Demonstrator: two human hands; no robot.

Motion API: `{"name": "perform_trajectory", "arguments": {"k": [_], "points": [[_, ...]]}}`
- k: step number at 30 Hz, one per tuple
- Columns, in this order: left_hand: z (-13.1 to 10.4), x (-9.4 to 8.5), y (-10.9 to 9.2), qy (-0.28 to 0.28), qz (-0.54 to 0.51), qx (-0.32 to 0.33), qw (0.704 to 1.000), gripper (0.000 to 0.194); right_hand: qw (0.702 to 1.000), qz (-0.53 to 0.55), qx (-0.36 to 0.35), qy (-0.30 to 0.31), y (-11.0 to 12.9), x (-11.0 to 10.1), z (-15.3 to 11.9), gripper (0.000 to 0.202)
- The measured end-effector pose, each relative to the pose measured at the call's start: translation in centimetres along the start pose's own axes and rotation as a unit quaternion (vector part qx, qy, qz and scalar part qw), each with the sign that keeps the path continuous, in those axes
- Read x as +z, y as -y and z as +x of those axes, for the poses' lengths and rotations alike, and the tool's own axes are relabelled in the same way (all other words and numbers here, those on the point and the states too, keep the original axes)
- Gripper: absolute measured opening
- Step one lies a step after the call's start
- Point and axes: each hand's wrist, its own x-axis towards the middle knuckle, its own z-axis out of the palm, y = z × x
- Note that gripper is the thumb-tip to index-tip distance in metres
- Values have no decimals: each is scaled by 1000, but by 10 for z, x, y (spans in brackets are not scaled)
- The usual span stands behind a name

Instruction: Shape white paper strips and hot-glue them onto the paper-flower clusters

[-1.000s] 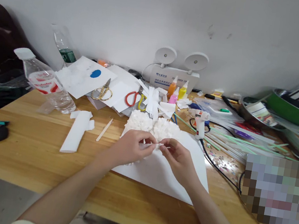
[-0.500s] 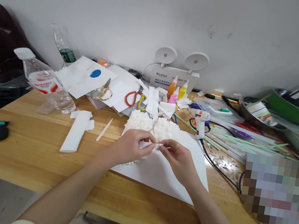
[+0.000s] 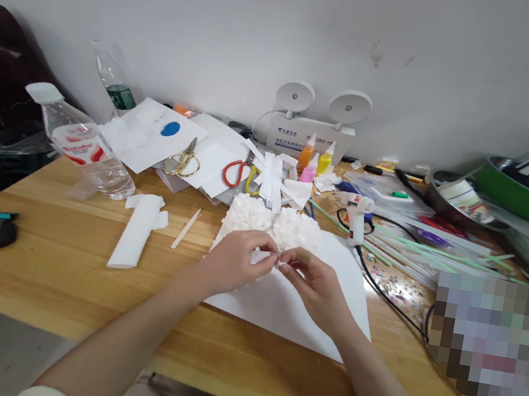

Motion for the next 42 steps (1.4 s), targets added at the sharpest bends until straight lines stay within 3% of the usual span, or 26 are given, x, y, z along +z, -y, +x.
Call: {"name": "perform_trajectory", "arguments": {"k": [8, 17, 28, 42], "points": [[1, -1, -3, -4, -5, 3, 1000, 11, 997, -24, -10, -67, 2, 0, -1, 11], [0, 0, -4, 10, -35, -9, 999, 13, 995, -29, -18, -99, -1, 1, -1, 12], [0, 0, -5, 15, -54, -12, 998, 17, 993, -57, -15, -102, 2, 0, -1, 11], [-1, 1, -2, 26, -15, 47, 998, 19, 994, -47, 3, -96, 0, -1, -1, 15]]}}
